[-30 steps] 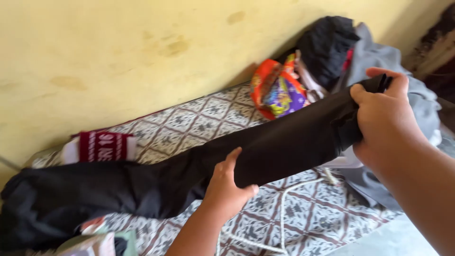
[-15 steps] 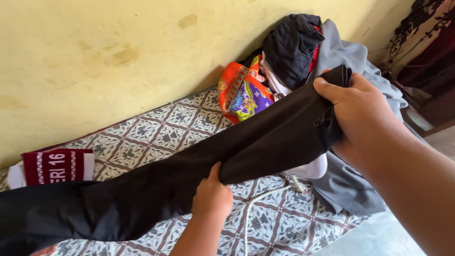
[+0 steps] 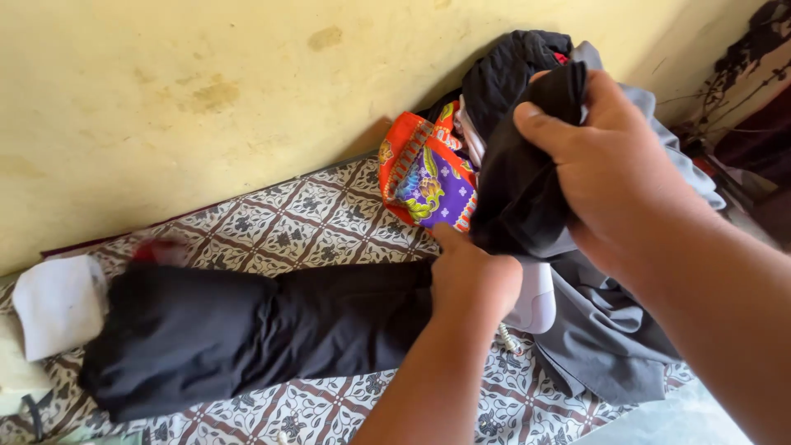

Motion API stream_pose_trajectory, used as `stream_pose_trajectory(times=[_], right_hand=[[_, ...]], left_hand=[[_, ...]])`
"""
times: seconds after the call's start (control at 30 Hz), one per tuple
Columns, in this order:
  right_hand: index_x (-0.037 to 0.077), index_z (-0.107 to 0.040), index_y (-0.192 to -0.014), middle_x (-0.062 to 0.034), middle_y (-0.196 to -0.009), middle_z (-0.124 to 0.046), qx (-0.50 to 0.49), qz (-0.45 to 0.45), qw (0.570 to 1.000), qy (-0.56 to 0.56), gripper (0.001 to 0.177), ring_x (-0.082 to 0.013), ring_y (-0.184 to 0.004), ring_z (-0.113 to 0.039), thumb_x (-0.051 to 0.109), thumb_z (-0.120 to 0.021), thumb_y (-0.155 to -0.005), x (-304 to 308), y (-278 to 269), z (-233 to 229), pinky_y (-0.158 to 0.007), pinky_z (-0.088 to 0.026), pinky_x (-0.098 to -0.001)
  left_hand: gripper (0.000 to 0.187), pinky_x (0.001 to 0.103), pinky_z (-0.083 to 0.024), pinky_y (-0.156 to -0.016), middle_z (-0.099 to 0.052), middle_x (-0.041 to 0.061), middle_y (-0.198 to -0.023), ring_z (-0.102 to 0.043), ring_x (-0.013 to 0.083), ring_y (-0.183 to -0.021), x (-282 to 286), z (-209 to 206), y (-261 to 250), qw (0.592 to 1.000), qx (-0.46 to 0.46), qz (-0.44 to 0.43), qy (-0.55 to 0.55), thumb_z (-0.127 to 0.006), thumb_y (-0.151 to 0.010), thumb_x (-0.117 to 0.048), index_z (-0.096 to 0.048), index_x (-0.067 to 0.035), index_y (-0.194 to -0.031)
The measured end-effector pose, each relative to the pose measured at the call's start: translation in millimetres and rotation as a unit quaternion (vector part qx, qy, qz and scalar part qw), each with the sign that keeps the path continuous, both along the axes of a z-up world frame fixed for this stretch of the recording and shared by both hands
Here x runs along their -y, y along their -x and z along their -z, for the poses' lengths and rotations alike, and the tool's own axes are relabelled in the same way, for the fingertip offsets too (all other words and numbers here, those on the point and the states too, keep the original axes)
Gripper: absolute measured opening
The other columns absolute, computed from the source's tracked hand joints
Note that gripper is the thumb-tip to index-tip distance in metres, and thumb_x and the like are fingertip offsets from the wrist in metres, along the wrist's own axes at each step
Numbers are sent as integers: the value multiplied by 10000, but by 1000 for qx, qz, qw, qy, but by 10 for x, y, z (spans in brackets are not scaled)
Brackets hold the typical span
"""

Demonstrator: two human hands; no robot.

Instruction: Ironing and folding black trousers on a bed.

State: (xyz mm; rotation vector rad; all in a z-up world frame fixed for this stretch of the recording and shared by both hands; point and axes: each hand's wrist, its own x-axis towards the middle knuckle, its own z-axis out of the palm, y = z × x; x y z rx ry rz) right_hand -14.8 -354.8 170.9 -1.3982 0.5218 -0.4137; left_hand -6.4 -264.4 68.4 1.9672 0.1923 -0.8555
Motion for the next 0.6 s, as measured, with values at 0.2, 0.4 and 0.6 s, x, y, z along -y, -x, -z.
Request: stream_pose_trajectory(times=[0.2, 0.4, 0.6], right_hand=[[44, -520, -1195, -69, -1052, -640, -9, -75, 997, -1, 297, -170, -916, -689, 89, -660, -936, -399, -81, 114, -833, -623, -364], [238, -463, -1396, -92, -1071, -667, -105, -122, 982, 97, 527, -198, -713, -629, 67, -695, -954, -1078, -145, 150, -446, -439, -347], [182, -548, -1250, -75, -952, -613, -162, -210, 951, 160, 356, -181, -637, -580, 113, -671, -923, -1802, -180, 250, -414, -443, -342]], left_hand=[[515, 503, -457, -1043, -606, 307, -1276, -582, 486, -1203, -541, 57, -148, 997, 38, -46, -56, -618, -864, -253, -489, -47, -1317], [302, 432, -564, -777, -756, 187, -881, -755, 344, -821, -1171, 221, -280, 969, 106, -197, 102, -523, -914, -307, -682, -57, -968], [425, 341, -479, -508, -637, 75, -693, -608, 204, -531, -1907, 20, -299, 847, -24, -169, 504, -477, -995, -497, -636, -103, -977]])
